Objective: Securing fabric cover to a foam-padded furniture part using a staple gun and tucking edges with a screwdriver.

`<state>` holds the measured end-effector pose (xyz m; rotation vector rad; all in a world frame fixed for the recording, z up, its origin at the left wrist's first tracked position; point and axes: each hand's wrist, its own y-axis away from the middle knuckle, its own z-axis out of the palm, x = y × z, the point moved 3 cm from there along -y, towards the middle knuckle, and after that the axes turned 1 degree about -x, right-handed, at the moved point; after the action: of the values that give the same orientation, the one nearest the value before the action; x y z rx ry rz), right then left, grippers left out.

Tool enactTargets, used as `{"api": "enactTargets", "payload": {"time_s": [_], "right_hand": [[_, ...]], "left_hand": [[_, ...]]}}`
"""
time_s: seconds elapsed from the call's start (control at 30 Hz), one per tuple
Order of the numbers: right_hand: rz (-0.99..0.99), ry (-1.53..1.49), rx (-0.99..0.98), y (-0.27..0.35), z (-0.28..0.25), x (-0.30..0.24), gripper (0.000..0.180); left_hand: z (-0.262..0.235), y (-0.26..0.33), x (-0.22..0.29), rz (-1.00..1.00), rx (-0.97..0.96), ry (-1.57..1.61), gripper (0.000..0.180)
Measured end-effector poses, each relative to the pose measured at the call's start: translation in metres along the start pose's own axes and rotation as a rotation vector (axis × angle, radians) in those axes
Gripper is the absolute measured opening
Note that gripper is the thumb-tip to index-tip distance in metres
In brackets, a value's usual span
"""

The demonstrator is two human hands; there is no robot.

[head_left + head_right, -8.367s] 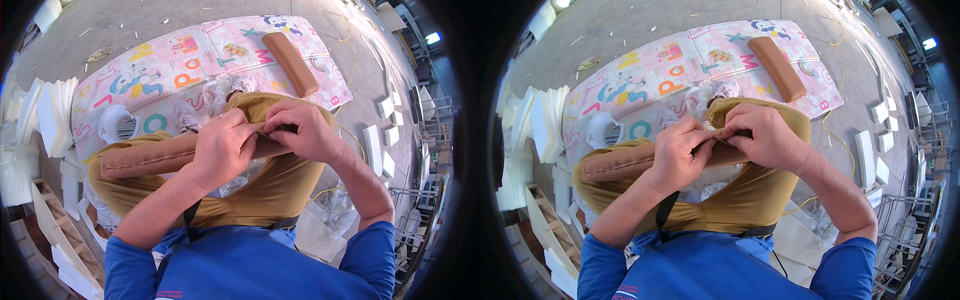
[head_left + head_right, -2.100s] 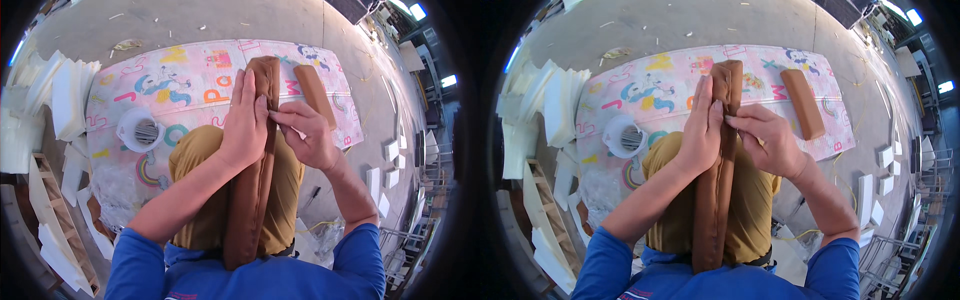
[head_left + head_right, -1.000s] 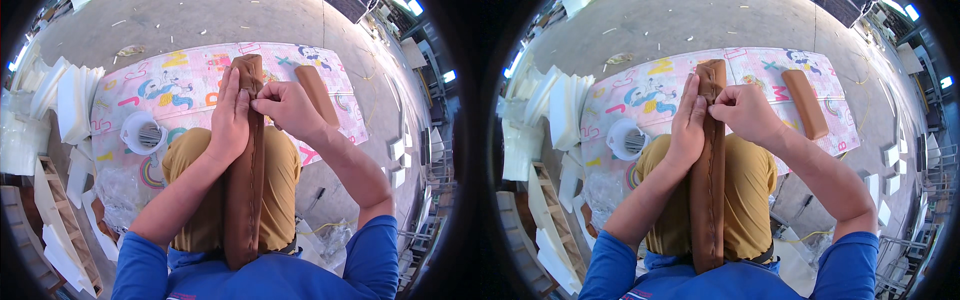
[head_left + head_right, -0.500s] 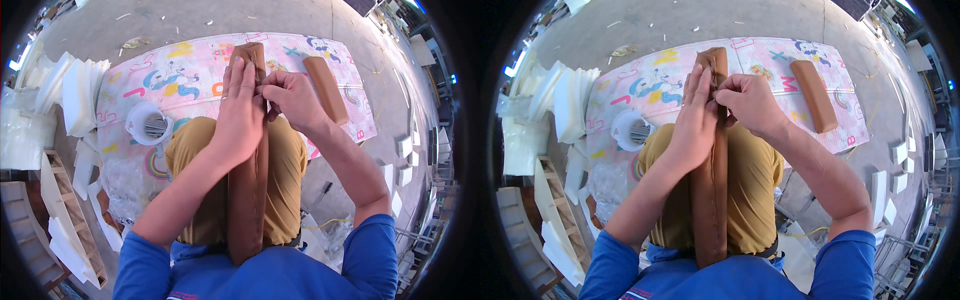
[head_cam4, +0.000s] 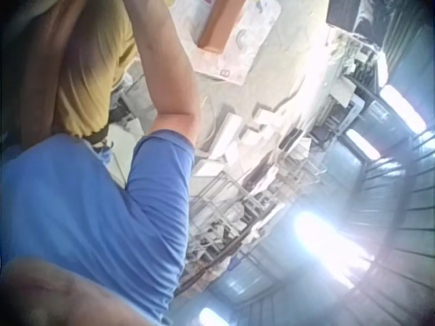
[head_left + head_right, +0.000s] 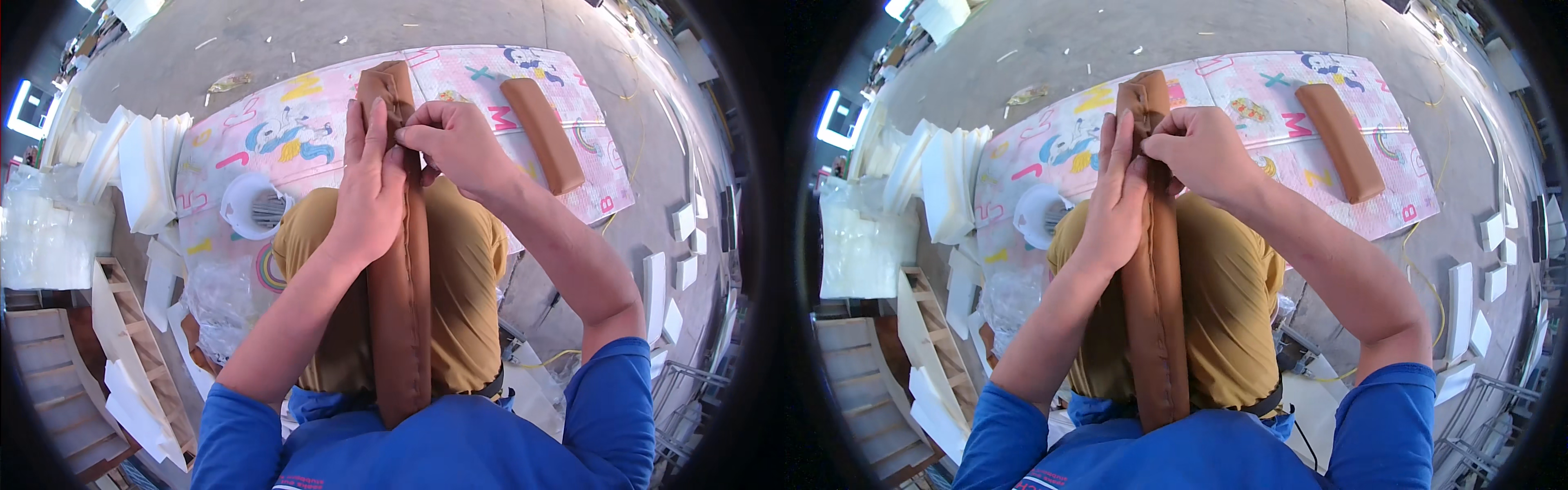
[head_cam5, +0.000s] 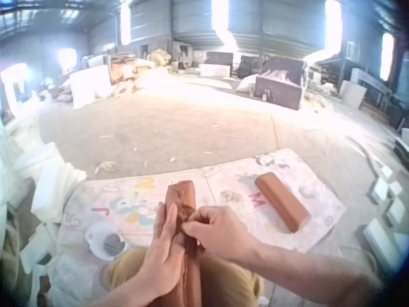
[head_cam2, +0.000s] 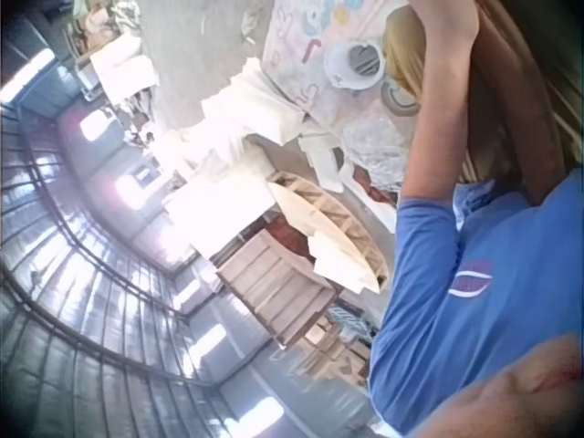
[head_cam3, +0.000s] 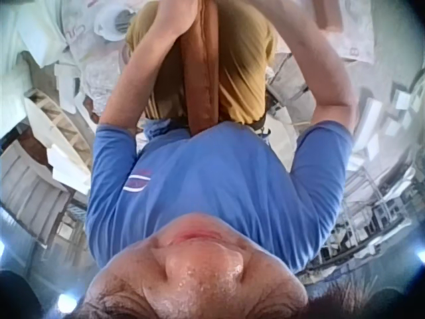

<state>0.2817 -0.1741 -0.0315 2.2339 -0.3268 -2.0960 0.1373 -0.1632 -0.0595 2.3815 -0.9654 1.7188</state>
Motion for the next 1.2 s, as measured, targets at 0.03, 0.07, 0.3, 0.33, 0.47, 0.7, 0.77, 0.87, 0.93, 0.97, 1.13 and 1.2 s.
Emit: {"api": "enactTargets", "payload": {"time_s": [0.03,0.07,0.3,0.33,0.47,0.7,0.77,0.87,0.93,0.97,1.13,1.2], "right_hand": [[-0.002,0.007,-0.005,0.001,0.0,-0.001,0.013],[-0.013,0.003,-0.015,0.001,0.001,0.0,0.013],[-0.052,-0.021,-0.037,0.007,-0.005,0.003,0.015],[-0.071,-0.043,-0.038,0.009,-0.009,0.005,0.016],[-0.094,-0.096,0.199,0.053,-0.078,0.024,0.023],[0.446,0.359,0.737,0.264,-0.192,0.295,0.023],[0.542,0.591,0.548,0.328,-0.163,0.371,0.023],[0.427,0.819,0.146,0.367,-0.105,0.4,0.033],[0.563,0.838,0.013,0.386,-0.078,0.449,0.063],[0.54,0.869,-0.005,0.383,-0.064,0.456,0.071],[0.675,0.959,0.054,0.363,-0.057,0.482,0.047],[0.666,0.966,-0.032,0.351,-0.077,0.462,0.059]], "left_hand": [[0.0,0.002,0.0,0.009,-0.004,-0.016,0.055],[-0.001,0.004,0.001,0.007,-0.01,-0.022,0.055],[0.0,0.001,0.002,0.014,-0.04,-0.037,0.058],[0.0,0.001,0.002,0.014,-0.037,-0.06,0.059],[-0.01,0.002,-0.002,-0.067,-0.016,-0.182,0.058],[-0.008,0.0,0.003,-0.102,0.003,-0.139,0.057],[-0.008,0.001,0.009,-0.163,0.003,-0.032,0.058],[-0.012,0.008,-0.001,-0.139,-0.014,-0.027,0.059],[-0.014,0.007,-0.012,-0.042,-0.024,-0.294,0.06],[-0.016,0.004,0.0,-0.071,-0.022,-0.246,0.06],[-0.013,0.007,0.014,-0.076,0.009,-0.109,0.062],[-0.015,0.01,0.012,-0.086,0.019,-0.087,0.063]]}}
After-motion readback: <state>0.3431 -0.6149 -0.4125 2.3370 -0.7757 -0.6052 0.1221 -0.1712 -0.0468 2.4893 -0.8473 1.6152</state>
